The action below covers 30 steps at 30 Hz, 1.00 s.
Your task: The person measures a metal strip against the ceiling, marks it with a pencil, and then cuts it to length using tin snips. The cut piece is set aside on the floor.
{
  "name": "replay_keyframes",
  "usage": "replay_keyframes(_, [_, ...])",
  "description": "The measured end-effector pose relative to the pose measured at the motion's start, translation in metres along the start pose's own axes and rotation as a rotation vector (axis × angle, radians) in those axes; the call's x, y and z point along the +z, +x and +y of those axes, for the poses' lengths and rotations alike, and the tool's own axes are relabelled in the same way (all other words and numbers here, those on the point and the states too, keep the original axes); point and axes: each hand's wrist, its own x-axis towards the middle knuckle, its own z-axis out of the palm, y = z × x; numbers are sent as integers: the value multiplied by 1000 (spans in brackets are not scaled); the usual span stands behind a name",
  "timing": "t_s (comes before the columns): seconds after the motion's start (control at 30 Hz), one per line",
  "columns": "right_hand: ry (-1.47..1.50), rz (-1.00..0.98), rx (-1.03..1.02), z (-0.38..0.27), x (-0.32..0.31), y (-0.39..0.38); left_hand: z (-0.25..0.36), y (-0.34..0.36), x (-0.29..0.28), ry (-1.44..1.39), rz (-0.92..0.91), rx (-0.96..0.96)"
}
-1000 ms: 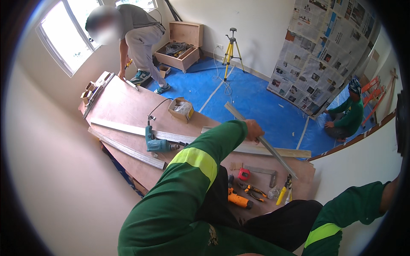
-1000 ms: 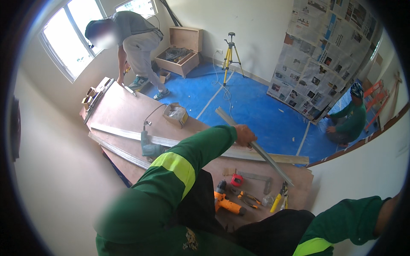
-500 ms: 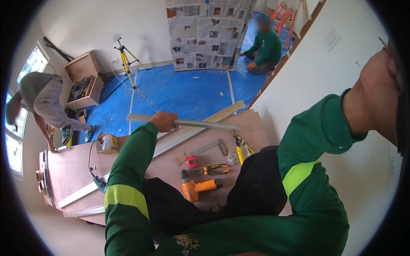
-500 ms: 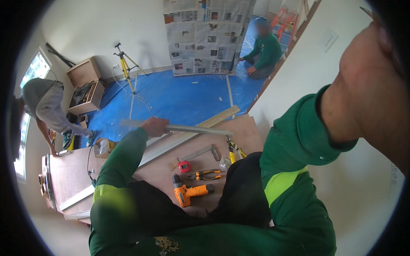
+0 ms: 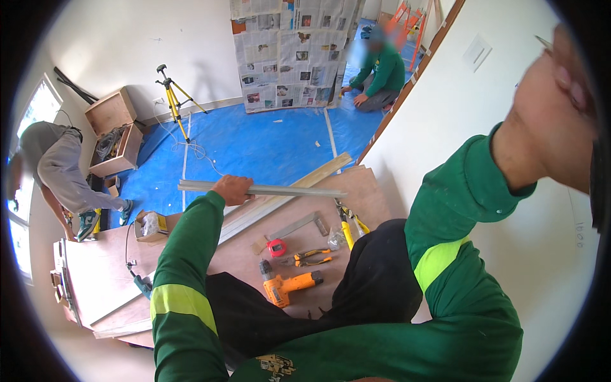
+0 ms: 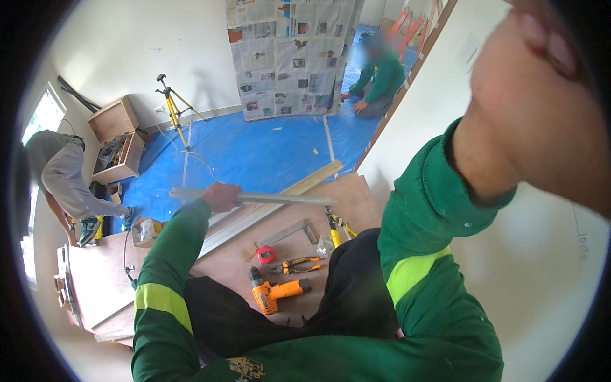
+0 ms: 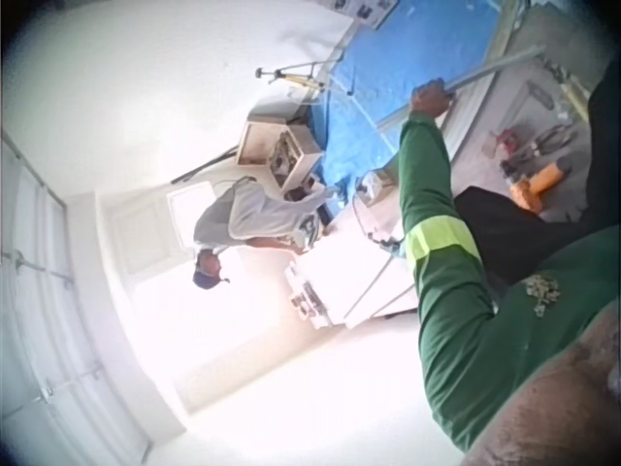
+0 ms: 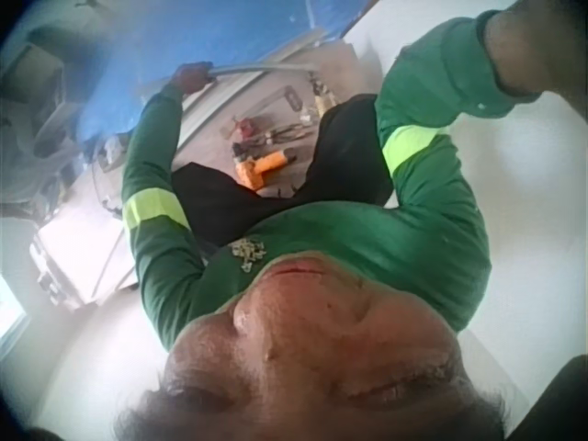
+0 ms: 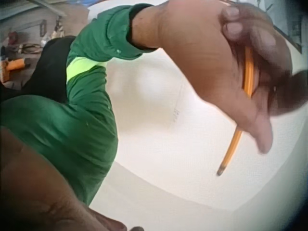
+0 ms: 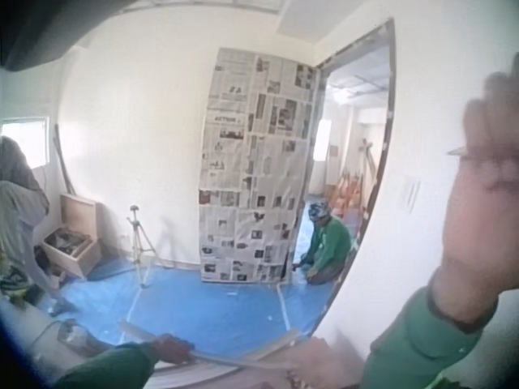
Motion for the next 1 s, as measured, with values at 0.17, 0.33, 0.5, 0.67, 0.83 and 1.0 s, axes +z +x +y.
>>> replay_keyframes(0.17, [-114, -260, 414, 26, 51, -34, -18, 15, 13, -20, 81, 41])
replay_keyframes(0.33, [-17, -1067, 760, -20, 160, -195, -18, 37, 9, -9, 149, 32])
replay_keyframes(0.5, [166, -1756, 740, -73, 187, -244, -2, 53, -1, -64, 120, 39])
replay_keyframes(0.67, [252, -1459, 698, -74, 210, -224, 3, 53, 5, -71, 82, 81])
replay_keyframes(0.83, [183, -1412, 606, -53, 214, -232, 4, 44, 20, -101, 148, 143])
replay_keyframes(1.0, [302, -1552, 809, -49, 219, -224, -4, 33, 19, -80, 129, 73])
